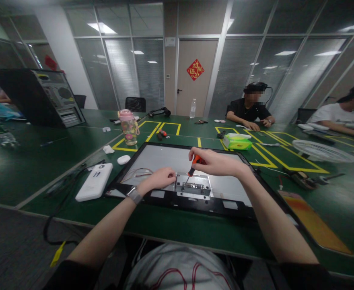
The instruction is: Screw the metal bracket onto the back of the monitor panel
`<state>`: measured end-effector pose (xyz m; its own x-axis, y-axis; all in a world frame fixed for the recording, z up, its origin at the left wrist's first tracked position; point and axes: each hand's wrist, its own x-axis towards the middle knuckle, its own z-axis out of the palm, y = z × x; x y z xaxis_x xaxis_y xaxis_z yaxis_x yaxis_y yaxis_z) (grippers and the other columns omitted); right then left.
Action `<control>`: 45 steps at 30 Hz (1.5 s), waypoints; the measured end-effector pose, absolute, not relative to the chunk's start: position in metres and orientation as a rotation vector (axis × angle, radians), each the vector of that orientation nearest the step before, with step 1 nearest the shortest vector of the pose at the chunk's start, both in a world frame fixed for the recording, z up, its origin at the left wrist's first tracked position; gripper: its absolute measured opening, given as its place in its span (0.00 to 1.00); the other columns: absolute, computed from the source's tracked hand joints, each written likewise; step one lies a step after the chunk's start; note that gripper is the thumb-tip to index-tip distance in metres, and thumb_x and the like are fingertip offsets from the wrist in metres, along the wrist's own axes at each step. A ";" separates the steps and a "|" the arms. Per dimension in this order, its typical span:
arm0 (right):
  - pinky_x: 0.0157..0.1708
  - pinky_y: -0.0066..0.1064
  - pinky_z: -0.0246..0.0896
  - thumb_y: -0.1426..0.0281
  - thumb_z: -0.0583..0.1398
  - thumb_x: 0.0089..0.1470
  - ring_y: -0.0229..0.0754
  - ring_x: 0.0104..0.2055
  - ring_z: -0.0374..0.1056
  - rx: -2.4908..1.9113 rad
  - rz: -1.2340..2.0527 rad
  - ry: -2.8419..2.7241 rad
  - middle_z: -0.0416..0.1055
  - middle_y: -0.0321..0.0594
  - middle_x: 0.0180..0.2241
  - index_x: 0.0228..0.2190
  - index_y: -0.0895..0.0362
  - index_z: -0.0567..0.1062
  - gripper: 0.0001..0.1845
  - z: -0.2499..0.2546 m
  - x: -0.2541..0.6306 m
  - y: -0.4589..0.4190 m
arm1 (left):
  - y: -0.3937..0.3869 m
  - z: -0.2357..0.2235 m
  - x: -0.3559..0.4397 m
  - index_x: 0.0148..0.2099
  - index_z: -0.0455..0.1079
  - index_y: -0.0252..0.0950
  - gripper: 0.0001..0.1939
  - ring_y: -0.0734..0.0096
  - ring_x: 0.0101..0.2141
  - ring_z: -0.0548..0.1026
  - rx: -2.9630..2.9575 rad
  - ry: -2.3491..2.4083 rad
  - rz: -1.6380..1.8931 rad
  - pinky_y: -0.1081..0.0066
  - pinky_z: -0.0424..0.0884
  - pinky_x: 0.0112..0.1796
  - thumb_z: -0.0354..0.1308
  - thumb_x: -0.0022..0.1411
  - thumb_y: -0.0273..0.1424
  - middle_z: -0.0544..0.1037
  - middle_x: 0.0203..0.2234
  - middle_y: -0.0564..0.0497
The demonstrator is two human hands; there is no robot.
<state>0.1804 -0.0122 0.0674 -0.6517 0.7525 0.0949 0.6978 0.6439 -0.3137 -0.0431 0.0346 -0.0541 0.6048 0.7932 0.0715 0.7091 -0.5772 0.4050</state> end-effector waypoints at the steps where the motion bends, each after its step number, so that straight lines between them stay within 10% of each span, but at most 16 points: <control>1: 0.27 0.27 0.53 0.69 0.54 0.56 0.38 0.27 0.61 -1.181 0.374 -2.657 0.70 0.37 0.28 0.40 0.56 0.66 0.09 0.068 0.181 -0.012 | 0.035 -0.054 -0.043 0.27 0.66 0.34 0.12 0.68 0.32 0.68 2.499 1.215 0.349 0.71 0.62 0.35 0.46 0.58 0.33 0.70 0.26 0.50; 13: 0.28 0.28 0.51 0.57 0.53 0.60 0.41 0.29 0.64 -1.249 0.228 -2.595 0.71 0.40 0.28 0.32 0.56 0.70 0.16 0.065 0.178 -0.006 | 0.032 -0.052 -0.044 0.28 0.66 0.35 0.12 0.68 0.32 0.68 2.487 1.222 0.357 0.71 0.61 0.34 0.46 0.58 0.33 0.70 0.28 0.50; 45: 0.30 0.29 0.53 0.69 0.53 0.57 0.42 0.32 0.65 -1.216 0.248 -2.586 0.71 0.40 0.30 0.36 0.56 0.67 0.06 0.064 0.177 -0.009 | 0.029 -0.049 -0.042 0.26 0.65 0.34 0.13 0.68 0.32 0.68 2.496 1.251 0.344 0.71 0.62 0.35 0.46 0.59 0.32 0.69 0.26 0.50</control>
<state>0.1766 -0.0092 0.0641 -0.6101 0.7735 0.1719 0.7267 0.6327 -0.2677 -0.0416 0.0286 -0.0493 0.5857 0.8077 0.0678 0.7288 -0.5614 0.3922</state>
